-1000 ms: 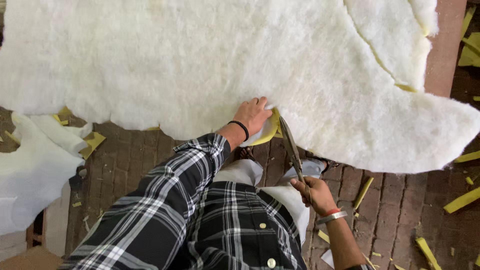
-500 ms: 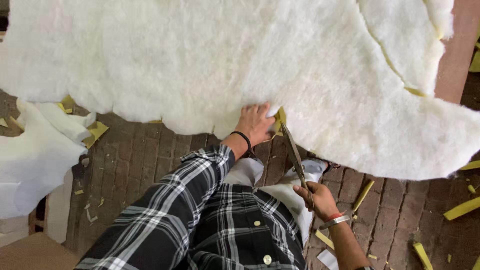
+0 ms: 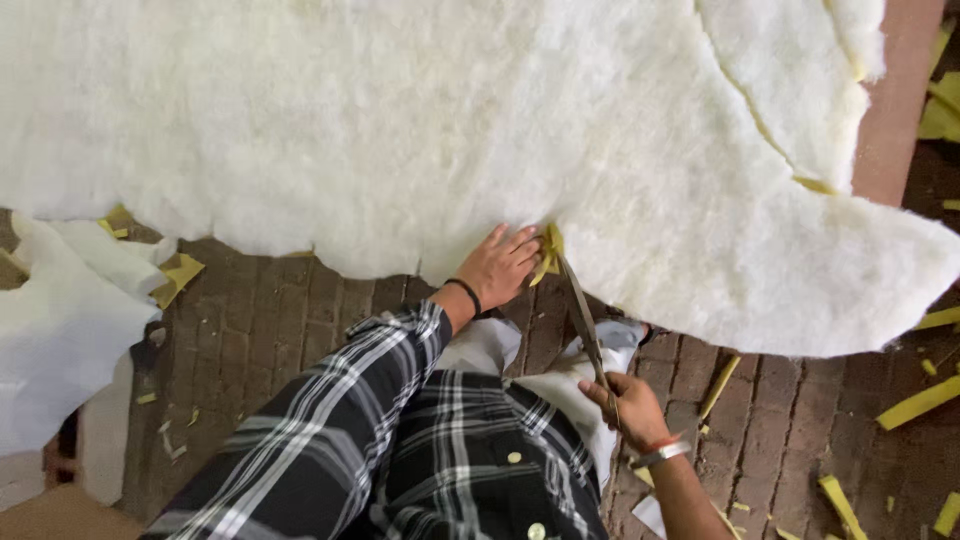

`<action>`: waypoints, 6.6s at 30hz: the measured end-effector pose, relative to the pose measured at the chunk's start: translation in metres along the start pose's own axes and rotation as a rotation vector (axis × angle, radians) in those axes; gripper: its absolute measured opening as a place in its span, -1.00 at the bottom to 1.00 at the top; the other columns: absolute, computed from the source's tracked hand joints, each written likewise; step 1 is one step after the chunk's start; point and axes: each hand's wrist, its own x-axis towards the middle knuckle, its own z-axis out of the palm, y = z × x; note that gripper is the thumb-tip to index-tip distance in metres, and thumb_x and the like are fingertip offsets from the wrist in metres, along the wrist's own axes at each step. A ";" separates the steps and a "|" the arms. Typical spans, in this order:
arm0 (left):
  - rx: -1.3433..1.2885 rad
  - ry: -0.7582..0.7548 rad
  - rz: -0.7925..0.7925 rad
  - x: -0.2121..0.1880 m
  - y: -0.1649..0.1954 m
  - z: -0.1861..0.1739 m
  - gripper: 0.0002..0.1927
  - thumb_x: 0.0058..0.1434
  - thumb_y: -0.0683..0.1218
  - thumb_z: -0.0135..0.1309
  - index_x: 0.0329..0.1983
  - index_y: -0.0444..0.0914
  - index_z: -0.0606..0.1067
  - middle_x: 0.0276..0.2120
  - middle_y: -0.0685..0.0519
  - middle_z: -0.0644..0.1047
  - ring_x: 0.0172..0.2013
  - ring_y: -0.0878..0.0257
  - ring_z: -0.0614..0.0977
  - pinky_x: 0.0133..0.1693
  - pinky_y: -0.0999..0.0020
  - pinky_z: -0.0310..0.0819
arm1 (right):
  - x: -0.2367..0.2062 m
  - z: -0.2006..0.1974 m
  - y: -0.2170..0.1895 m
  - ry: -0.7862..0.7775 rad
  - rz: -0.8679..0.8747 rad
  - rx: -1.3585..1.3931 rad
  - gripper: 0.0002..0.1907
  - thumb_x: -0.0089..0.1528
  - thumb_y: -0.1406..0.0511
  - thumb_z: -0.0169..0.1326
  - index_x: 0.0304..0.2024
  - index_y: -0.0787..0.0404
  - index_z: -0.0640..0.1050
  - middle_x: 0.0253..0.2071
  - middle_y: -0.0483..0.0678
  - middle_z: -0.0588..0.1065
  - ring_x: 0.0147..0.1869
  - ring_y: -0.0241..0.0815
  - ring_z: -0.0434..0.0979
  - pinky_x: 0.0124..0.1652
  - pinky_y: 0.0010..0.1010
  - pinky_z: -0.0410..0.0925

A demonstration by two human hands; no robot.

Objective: The person cuts a large sheet of white fiber batting laid over yellow foam on a wooden table, using large tailor's shears to follow curved yellow chalk lines. They hold the batting flat with one hand while cutting along the marked curves, trimming the batting into shaped strips.

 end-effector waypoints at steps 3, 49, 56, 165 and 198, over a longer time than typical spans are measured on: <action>-0.015 0.054 0.025 -0.001 0.002 -0.003 -0.66 0.30 -0.04 -0.01 0.11 -0.21 0.51 0.30 0.02 0.39 0.42 0.08 0.23 0.38 -0.09 0.10 | 0.004 0.000 -0.013 0.001 -0.025 -0.008 -0.53 0.13 -0.04 0.25 -0.40 0.25 0.59 -0.64 -0.13 0.38 -0.59 -0.30 0.34 -0.54 -0.39 0.24; -0.217 -0.337 -0.480 0.076 -0.064 -0.030 0.08 0.24 0.46 -0.11 0.59 0.08 -0.40 0.56 -0.05 -0.45 0.52 -0.07 -0.44 0.38 -0.29 -0.67 | 0.097 0.022 -0.137 0.168 -0.038 0.098 -0.47 0.20 -0.07 0.19 -0.32 0.32 0.58 -0.62 -0.08 0.39 -0.57 -0.22 0.36 -0.52 -0.34 0.23; -0.324 -0.386 -0.444 0.077 -0.066 -0.033 0.04 0.25 0.48 -0.16 0.58 0.10 -0.37 0.56 -0.01 -0.46 0.52 -0.04 -0.47 0.39 -0.25 -0.68 | 0.085 -0.003 -0.109 0.080 -0.087 0.123 -0.47 0.19 -0.04 0.22 -0.38 0.34 0.55 -0.62 -0.14 0.33 -0.57 -0.29 0.24 -0.54 -0.37 0.13; -0.456 0.384 -0.524 0.101 -0.044 -0.032 -0.40 0.01 0.20 0.38 0.01 -0.14 0.46 -0.04 -0.02 0.43 0.05 -0.03 0.42 0.04 -0.13 0.18 | 0.169 -0.054 -0.256 0.569 -0.731 -0.467 -0.65 0.01 0.30 0.29 -0.12 0.11 0.66 -0.18 -0.06 0.56 -0.09 -0.03 0.61 -0.09 -0.25 0.46; -0.548 0.227 -0.531 0.099 -0.058 -0.028 -0.24 -0.10 0.07 0.44 0.18 0.00 0.37 0.09 0.02 0.31 0.19 -0.04 0.31 0.17 -0.14 0.09 | 0.168 -0.063 -0.258 0.455 -0.585 -0.741 -0.26 -0.04 0.06 0.39 0.11 0.18 0.44 0.15 0.16 0.32 0.29 0.19 0.25 0.22 -0.08 0.19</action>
